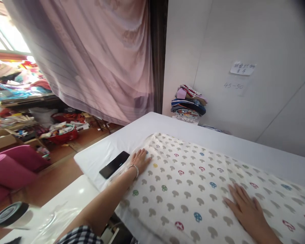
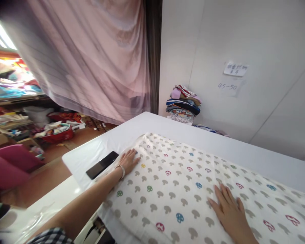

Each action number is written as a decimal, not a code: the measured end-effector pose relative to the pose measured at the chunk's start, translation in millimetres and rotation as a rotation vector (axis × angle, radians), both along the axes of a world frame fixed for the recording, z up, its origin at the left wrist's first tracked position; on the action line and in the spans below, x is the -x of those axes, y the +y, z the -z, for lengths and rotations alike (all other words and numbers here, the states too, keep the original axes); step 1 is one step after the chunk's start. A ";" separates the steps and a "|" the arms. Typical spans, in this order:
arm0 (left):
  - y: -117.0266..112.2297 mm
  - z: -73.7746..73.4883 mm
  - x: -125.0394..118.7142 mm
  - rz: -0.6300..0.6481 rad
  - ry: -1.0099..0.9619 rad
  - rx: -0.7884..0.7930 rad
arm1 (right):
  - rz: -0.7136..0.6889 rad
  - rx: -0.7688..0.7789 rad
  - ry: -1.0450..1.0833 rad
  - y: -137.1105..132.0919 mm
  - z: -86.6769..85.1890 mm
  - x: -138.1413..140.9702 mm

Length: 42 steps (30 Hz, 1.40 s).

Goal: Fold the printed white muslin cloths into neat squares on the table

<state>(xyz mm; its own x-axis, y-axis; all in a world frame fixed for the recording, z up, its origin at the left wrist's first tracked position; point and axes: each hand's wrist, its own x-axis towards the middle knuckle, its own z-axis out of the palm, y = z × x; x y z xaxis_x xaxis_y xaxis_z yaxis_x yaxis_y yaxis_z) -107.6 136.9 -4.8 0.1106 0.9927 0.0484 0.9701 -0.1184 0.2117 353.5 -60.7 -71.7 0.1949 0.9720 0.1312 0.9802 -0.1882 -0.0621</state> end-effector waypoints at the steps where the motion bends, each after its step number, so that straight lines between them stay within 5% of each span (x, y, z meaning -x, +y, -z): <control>1: 2.2 -4.5 -0.7 -0.043 -0.017 -0.007 | 0.002 -0.004 0.010 -1.3 -1.3 -1.0; 6: 26.0 -24.0 0.8 -0.234 -0.071 0.047 | -0.027 0.062 0.072 -10.7 -8.9 3.8; 11: 48.5 -26.8 -1.0 -0.317 -0.089 0.171 | -0.143 0.060 0.118 -18.9 -9.0 26.8; 19: 54.8 -31.2 2.0 -0.303 -0.075 0.161 | -0.229 -0.099 0.106 -27.7 -7.6 53.5; 32: 55.3 -29.9 19.0 -0.355 -0.057 0.130 | -0.369 -0.073 0.052 -30.8 -2.9 61.9; 42: 97.8 -32.1 -11.0 -0.330 -0.103 0.133 | -0.437 -0.244 -0.017 -21.6 -3.1 66.4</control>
<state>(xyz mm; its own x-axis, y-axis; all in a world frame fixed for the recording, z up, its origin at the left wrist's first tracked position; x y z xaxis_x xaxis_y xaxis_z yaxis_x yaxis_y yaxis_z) -96.6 234.7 27.3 -0.2150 0.9725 -0.0896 0.9243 0.2322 0.3030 287.1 -82.3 -68.6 -0.2275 0.9030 0.3646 0.9655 0.2579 -0.0364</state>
